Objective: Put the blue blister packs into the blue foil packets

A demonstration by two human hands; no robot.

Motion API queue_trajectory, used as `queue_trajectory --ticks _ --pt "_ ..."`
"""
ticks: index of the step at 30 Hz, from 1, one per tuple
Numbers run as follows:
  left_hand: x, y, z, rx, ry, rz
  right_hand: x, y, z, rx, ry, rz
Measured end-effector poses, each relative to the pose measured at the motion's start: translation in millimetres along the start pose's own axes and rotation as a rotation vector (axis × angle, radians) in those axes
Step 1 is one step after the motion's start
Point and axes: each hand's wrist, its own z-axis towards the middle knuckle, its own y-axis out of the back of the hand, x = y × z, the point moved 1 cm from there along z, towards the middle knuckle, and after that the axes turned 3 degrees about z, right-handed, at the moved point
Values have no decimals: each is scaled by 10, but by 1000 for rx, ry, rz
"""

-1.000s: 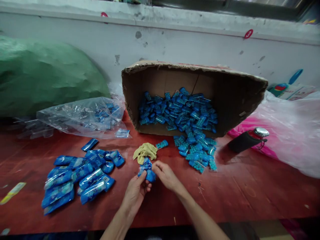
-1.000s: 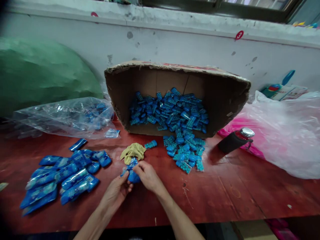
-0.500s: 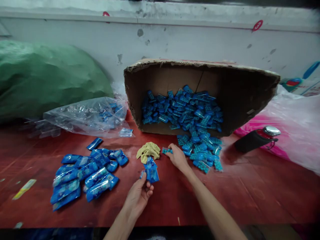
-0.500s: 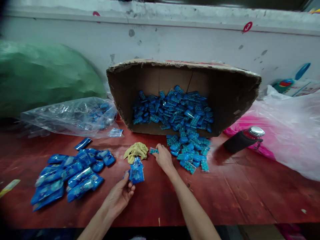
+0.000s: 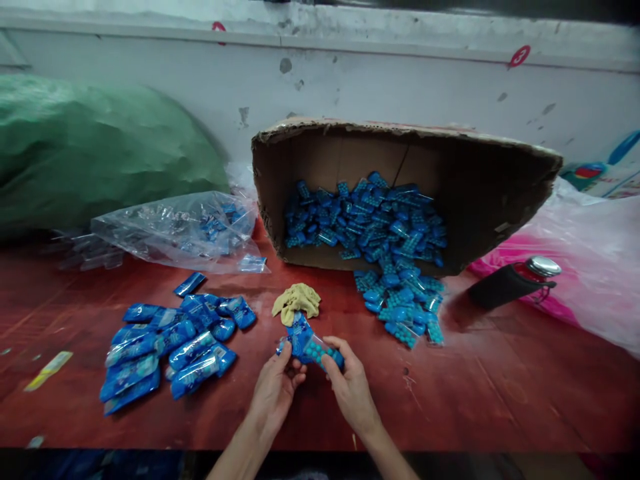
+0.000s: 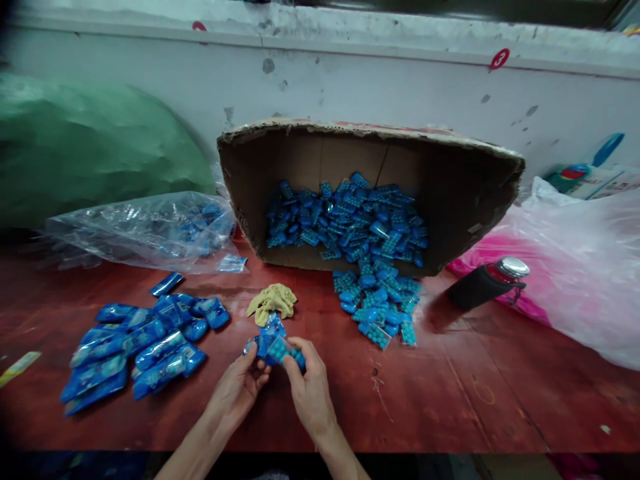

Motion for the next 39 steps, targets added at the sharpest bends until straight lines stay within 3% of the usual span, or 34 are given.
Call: queue_trajectory --ticks 5,10,13,20,28,30,35,37,39 --pt "-31 52 21 75 0 34 22 46 4 36 74 2" --pt "-82 51 11 154 -75 97 -45 71 28 20 -162 98" --pt "-83 37 -6 167 -108 124 -68 59 30 -24 -204 110" --pt "-42 21 -14 135 -109 111 -84 -24 -59 -14 -122 87" --pt "10 -43 -38 82 -55 81 -137 -140 -74 -57 75 -80" --pt "-7 -36 -36 96 -28 83 -112 -148 -107 -3 77 -69" --pt "-92 37 -26 200 81 113 -52 -37 -111 364 -146 224" --pt "-106 45 -35 254 97 110 -68 5 -67 401 -239 371" --pt "-101 34 -52 300 109 92 -97 14 -26 344 -262 441"
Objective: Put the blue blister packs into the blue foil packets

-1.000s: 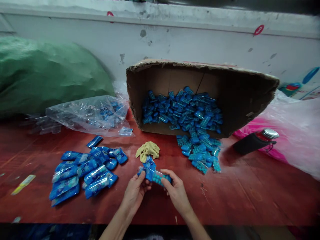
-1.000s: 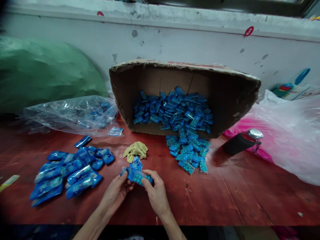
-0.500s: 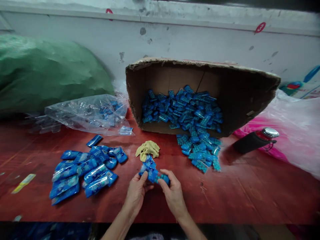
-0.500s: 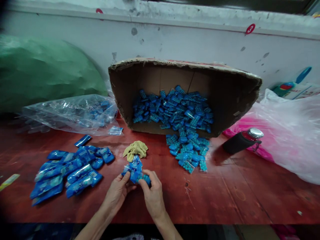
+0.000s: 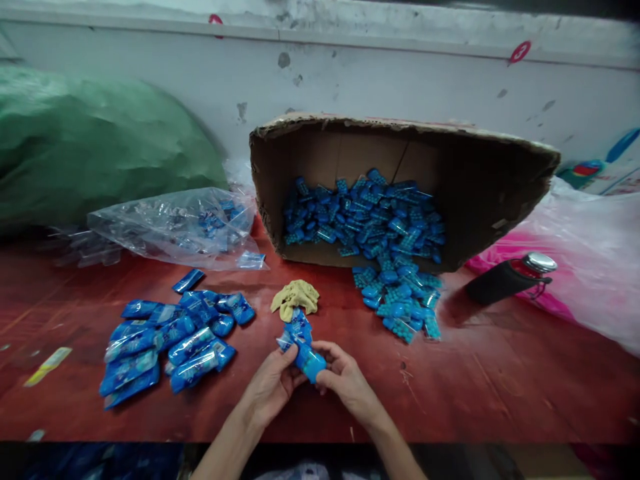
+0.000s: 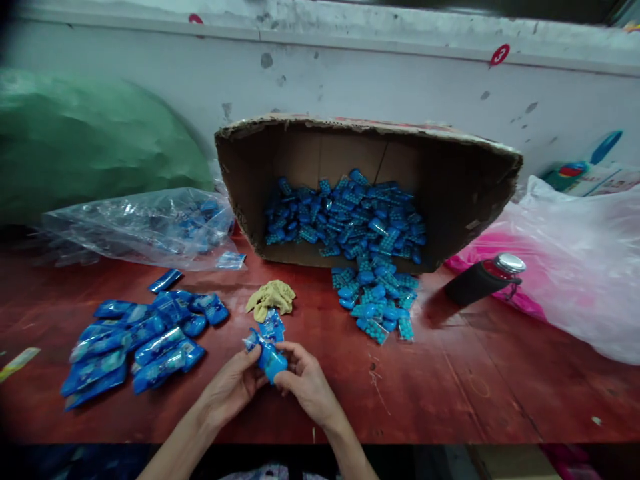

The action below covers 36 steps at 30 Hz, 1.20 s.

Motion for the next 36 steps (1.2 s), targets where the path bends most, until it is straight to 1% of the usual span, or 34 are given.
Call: queue_trajectory --ticks 4,7,9,12,14,19,21,23,26,29,31,33,34,36 --pt "16 -55 -20 84 5 -16 -52 -22 35 -130 63 -7" --pt "13 -89 -34 142 -8 17 -90 -49 28 -168 14 61" --pt "17 -104 -40 148 5 29 -91 -53 22 -169 -13 95" --pt "37 -118 -45 134 33 -3 -37 -41 19 -161 31 47" --pt "51 -125 -48 140 28 -21 12 -21 26 -140 43 25" --pt "104 -130 -52 163 5 -27 51 39 59 26 -50 91" --pt "145 -130 -51 156 -2 -42 35 50 59 51 -71 83" --pt "195 -139 -48 136 -3 -54 8 44 49 48 -96 55" --pt "271 -172 -41 83 -21 -67 -46 5 24 1 -91 -16" --pt "314 -207 -41 11 -61 -66 -117 -49 6 -101 -11 -98" --pt "314 -220 -47 -12 -77 -61 -167 -72 6 -184 47 -144" --pt "291 -220 -58 1 -87 -72 -206 -70 18 -248 74 -150" --pt "275 -216 -64 18 -86 -81 -218 -60 26 -255 69 -131" --pt "246 -205 -78 61 -72 -87 -226 -33 44 -205 22 -61"
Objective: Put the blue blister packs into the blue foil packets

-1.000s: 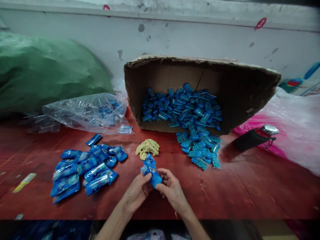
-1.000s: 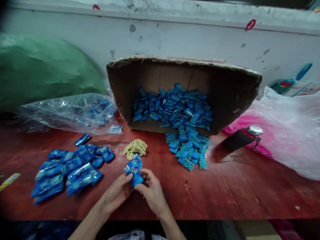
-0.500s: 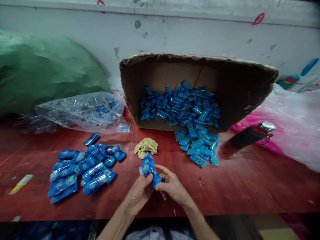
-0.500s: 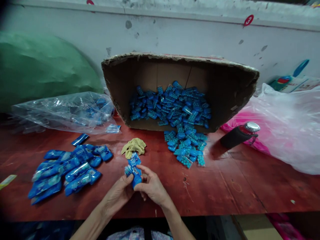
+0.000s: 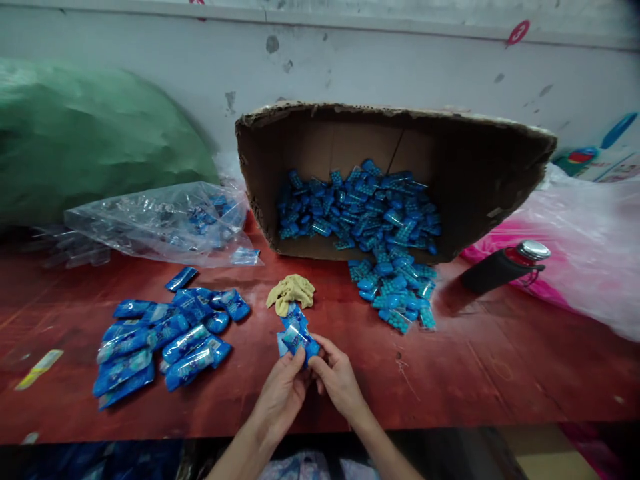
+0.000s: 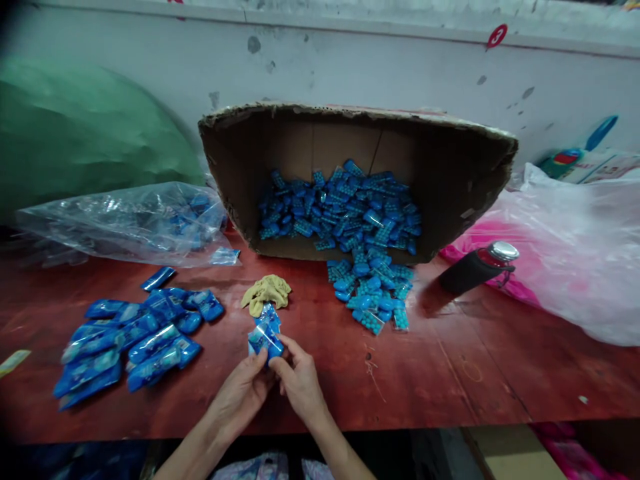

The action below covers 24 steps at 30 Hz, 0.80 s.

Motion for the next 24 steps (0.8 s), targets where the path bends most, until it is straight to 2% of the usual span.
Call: queue_trajectory --ticks 3,7,9,12,14,16,18,20,22,24 --pt "2 9 -14 48 17 26 7 25 20 119 -88 63" --pt "54 15 -26 38 23 31 7 -5 20 121 -87 7" --pt "-25 38 -50 -23 25 12 20 -24 24 139 -70 -60" --pt "-423 128 -137 -211 -66 -79 110 10 65 119 87 -275" --pt "-812 222 -224 -343 -241 -169 207 61 121 56 238 -472" --pt "-1150 324 -306 -447 -411 -180 303 94 206 24 330 -663" --pt "-1315 412 -342 -537 -490 -113 383 80 332 17 369 -830" --pt "-1283 461 -299 -555 -469 8 446 20 506 -4 383 -986" --pt "-1125 463 -179 -517 -411 166 490 -61 723 -43 346 -1153" --pt "-957 427 -21 -499 -434 366 514 -128 944 -79 251 -1302"
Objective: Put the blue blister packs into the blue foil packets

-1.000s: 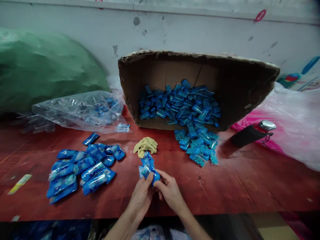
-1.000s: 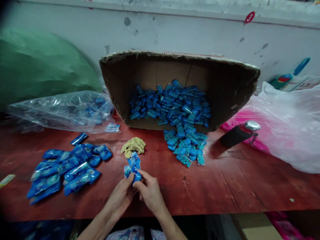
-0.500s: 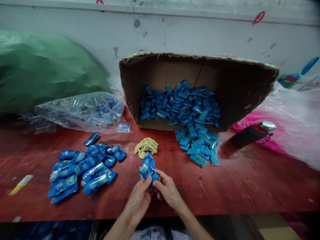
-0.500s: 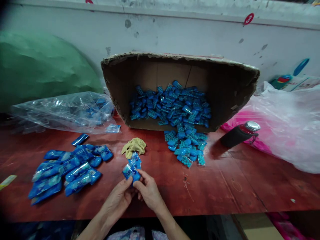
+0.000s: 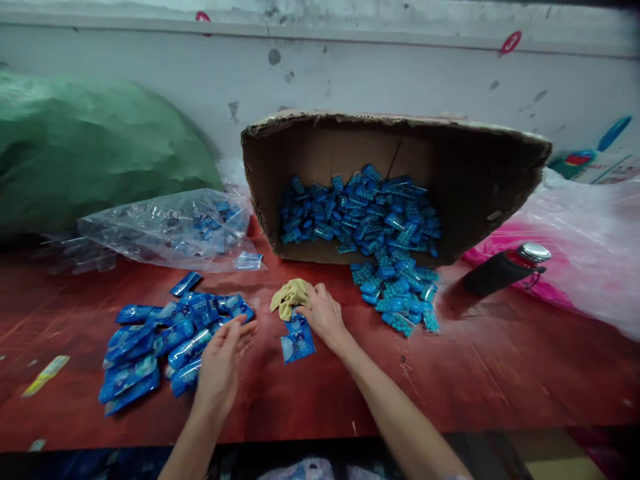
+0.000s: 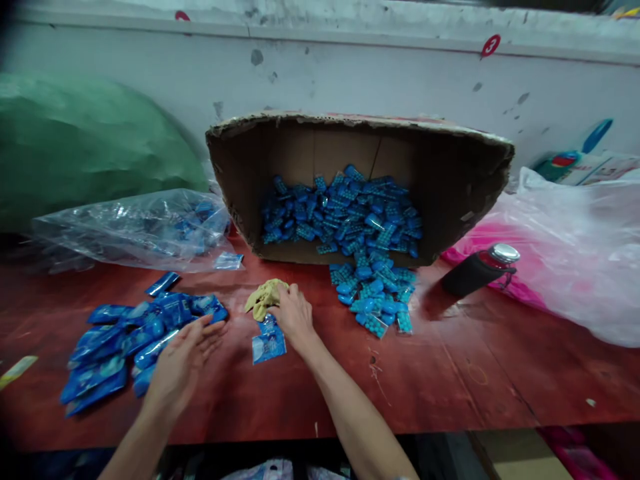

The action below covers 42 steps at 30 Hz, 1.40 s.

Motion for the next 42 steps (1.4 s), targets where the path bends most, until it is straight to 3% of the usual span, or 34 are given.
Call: queue_trajectory --ticks 3,5,10,15,24,34,39,42 --pt "134 -207 73 11 -208 220 15 -25 199 50 -30 -60" --pt "159 -277 114 57 -264 269 1 -6 170 59 -20 -65" --pt "292 -187 100 78 -201 293 -55 -8 -316 22 132 -99" --pt "528 -104 -42 45 -108 269 -88 -250 -624 17 164 -191" --pt "605 -253 -245 96 -57 290 -55 -306 -579 -28 158 -227" --pt "564 -200 -248 65 -34 244 -81 -275 -572 -23 139 -174" --pt "599 -263 -267 68 2 208 -120 -209 -604 -40 102 -92" --pt "624 -351 -296 47 24 169 -135 -114 -635 -75 60 104"
